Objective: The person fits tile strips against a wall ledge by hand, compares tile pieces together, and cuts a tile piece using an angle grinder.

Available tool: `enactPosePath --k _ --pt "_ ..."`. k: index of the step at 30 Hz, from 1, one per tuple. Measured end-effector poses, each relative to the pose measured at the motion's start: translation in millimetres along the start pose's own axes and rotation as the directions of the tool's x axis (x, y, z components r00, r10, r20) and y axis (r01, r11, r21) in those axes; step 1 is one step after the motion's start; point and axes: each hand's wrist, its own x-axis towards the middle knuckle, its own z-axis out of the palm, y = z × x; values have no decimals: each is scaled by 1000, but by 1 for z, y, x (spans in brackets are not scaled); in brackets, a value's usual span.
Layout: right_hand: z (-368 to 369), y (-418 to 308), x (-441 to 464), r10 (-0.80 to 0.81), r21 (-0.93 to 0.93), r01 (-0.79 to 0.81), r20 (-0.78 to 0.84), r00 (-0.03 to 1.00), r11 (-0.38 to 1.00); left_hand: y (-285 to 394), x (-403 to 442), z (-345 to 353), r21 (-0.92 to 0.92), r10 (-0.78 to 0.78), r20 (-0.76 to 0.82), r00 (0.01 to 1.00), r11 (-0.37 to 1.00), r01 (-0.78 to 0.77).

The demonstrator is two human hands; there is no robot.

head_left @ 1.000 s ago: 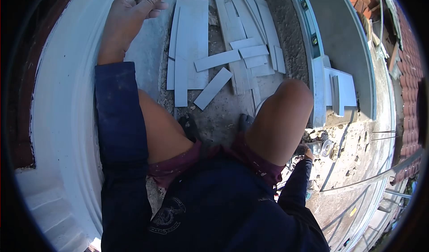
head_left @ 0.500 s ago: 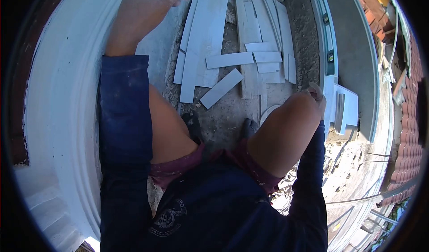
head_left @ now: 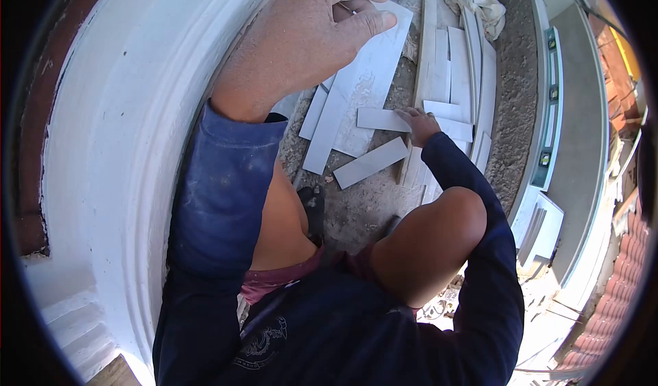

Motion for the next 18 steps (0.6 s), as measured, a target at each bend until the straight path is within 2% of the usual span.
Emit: enactPosePath --k 3,7,10,11,13,15,17,18 --pt "0 3 4 1 25 -1 -6 1000 1000 1 0 5 -21 -10 30 999 1000 10" --pt "-10 -4 -10 -53 -175 14 -221 974 984 -8 1 6 1 -13 26 1000 1000 13" --pt "-42 -8 -27 60 -105 -98 -317 946 990 -11 3 5 45 34 38 999 998 -36" --pt "-57 -7 -34 114 -26 -133 -371 922 991 -11 2 5 45 28 43 999 999 -30" --pt "-88 3 -59 254 129 -219 -460 851 967 -12 2 6 20 34 69 997 999 -35" --pt "-117 17 -101 283 223 -180 -646 708 958 -7 3 8 -29 -61 105 993 997 65" --pt "-154 16 -164 453 378 -256 -657 603 890 -2 3 10 -41 -87 93 992 995 91" --pt "-157 24 -194 467 382 -269 -728 501 884 2 2 10 -28 -95 113 989 995 99"
